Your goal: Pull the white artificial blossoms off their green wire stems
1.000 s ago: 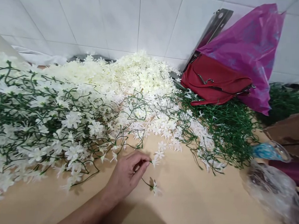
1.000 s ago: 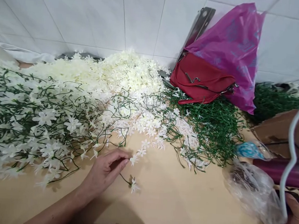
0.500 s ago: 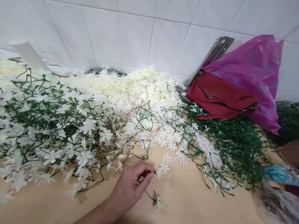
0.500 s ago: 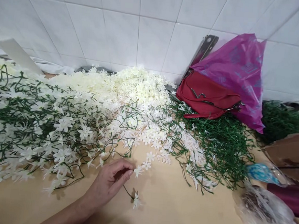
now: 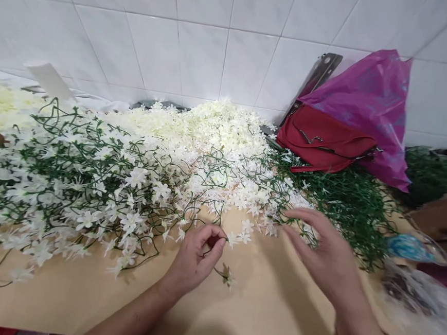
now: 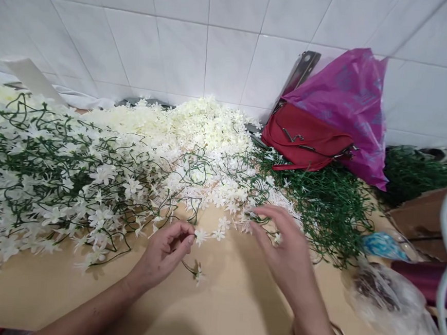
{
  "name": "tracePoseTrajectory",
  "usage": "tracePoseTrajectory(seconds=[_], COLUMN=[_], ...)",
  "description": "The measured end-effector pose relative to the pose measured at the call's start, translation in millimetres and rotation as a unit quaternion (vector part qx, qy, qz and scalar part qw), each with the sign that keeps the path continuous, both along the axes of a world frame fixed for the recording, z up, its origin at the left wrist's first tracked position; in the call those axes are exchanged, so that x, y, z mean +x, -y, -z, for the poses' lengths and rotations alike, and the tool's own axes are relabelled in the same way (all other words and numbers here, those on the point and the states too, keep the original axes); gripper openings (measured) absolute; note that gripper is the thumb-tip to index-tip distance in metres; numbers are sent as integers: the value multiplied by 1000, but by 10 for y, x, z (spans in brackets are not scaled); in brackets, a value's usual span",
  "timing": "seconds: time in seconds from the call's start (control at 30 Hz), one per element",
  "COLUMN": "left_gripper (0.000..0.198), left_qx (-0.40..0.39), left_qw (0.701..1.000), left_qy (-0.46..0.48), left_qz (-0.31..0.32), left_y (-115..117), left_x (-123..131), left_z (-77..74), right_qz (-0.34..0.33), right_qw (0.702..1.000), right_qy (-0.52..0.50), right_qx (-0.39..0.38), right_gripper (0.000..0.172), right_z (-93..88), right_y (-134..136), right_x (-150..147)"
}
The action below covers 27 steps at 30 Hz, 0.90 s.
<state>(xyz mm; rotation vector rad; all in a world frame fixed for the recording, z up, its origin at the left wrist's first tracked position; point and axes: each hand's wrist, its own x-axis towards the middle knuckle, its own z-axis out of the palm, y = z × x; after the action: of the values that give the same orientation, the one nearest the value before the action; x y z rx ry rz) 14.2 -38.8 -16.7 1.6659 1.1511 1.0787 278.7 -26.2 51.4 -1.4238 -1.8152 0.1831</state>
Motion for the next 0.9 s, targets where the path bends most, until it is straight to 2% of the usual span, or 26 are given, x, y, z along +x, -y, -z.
tracePoseTrajectory(seconds=[0.07,0.17,0.3,0.43,0.53,0.63,0.77,0.83,0.9], left_gripper=[14,14,14,15,15,15,13,12,10], left_qx=[-8,-26,-29,-23,-24,-21,8,42,65], left_qw=[1000,998,997,997,997,996,999,999,998], left_qy=[14,44,61,65,73,83,25,-9,-15], left_qz=[-9,-31,-35,-22,-25,-29,-26,-25,-21], left_y=[-6,-21,-40,-64,-77,-79,-68,-64,-64], left_x=[-5,-12,-10,5,16,19,20,25,36], left_z=[25,65,79,82,101,108,58,25,10], right_qz=[-114,-176,-175,-131,-125,-103,-81,-84,-108], right_qw=[990,965,962,975,980,988,991,986,970], right_qy=[47,106,94,77,66,7,-74,-128,-198], right_qx=[-71,-161,-190,-161,-141,-117,-74,-68,-94], right_gripper=[13,11,13,11,11,10,9,9,10], right_z=[44,73,183,393,500,545,565,574,579], right_y=[-235,-518,-705,-752,-762,-788,-844,-865,-874], right_x=[-183,-413,-679,-846,-828,-730,-644,-643,-661])
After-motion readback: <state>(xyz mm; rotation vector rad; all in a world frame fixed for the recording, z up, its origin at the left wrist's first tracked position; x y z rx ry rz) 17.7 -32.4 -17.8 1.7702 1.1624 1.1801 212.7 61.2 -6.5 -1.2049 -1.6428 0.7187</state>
